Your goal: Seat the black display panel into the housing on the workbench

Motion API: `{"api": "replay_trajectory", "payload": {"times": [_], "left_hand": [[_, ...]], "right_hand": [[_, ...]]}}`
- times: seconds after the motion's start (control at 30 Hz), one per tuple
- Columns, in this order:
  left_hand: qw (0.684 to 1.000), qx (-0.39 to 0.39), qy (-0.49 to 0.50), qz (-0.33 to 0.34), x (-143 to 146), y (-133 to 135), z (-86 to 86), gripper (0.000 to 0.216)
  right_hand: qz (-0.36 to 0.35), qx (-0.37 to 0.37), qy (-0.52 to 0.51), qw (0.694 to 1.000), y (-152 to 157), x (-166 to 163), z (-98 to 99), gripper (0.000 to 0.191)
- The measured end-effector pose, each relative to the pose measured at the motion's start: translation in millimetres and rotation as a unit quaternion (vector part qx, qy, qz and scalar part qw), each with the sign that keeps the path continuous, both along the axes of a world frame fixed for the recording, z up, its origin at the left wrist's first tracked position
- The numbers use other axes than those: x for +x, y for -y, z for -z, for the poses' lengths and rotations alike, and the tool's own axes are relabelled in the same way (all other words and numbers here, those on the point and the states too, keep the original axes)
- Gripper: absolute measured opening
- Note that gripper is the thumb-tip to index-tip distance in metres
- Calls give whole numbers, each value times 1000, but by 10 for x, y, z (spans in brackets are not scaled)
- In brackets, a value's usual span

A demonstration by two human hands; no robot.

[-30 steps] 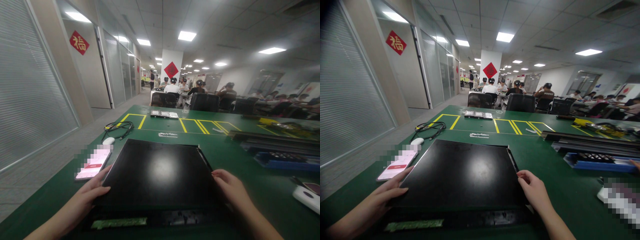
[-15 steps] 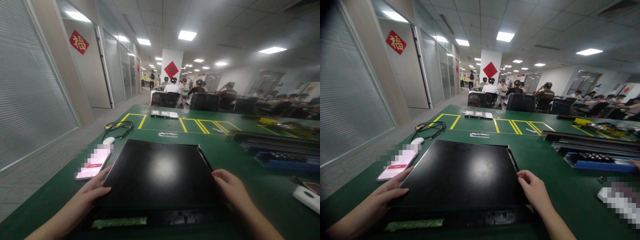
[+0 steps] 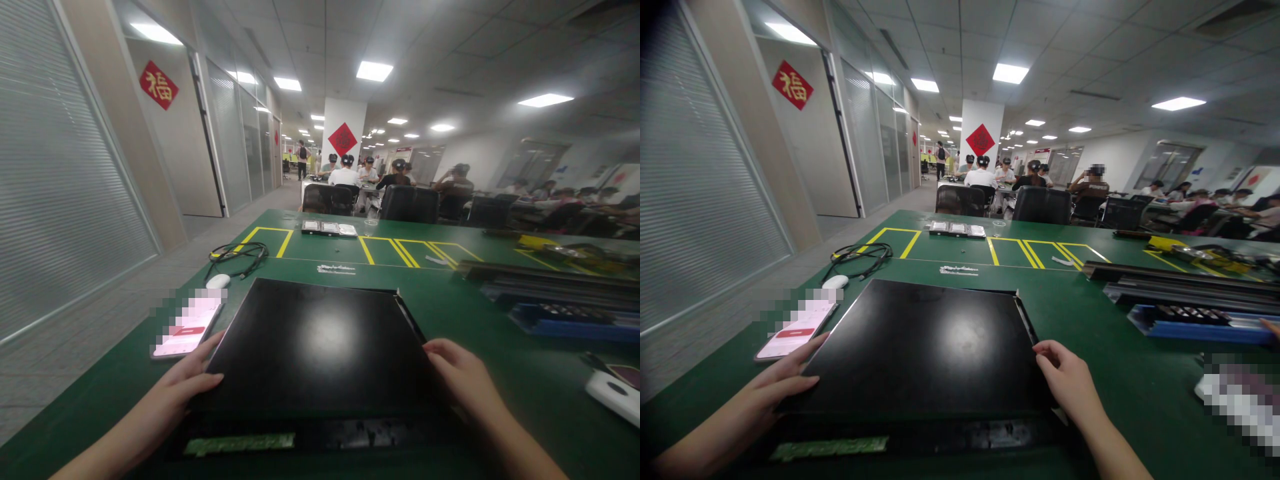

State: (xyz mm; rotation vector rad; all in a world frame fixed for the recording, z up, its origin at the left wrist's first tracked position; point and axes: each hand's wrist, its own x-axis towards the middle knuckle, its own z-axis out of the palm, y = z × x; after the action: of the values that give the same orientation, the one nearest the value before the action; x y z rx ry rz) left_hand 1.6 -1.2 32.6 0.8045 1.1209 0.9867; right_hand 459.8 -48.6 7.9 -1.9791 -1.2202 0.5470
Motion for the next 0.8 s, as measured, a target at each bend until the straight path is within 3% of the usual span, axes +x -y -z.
{"api": "replay_trajectory", "payload": {"times": [0.37,0.6,0.8], "left_hand": [[999,3,-26,-25,66,30,-27,107],[996,-47,-67,-32,76,59,-180,120],[996,-57,-45,-41,143,92,-259,130]], "right_hand": [[4,4,5,1000,-3,-5,14,23],[-6,-17,3,1000,-8,44,71,24],[-8,-18,10,1000,2,24,37,24]]}}
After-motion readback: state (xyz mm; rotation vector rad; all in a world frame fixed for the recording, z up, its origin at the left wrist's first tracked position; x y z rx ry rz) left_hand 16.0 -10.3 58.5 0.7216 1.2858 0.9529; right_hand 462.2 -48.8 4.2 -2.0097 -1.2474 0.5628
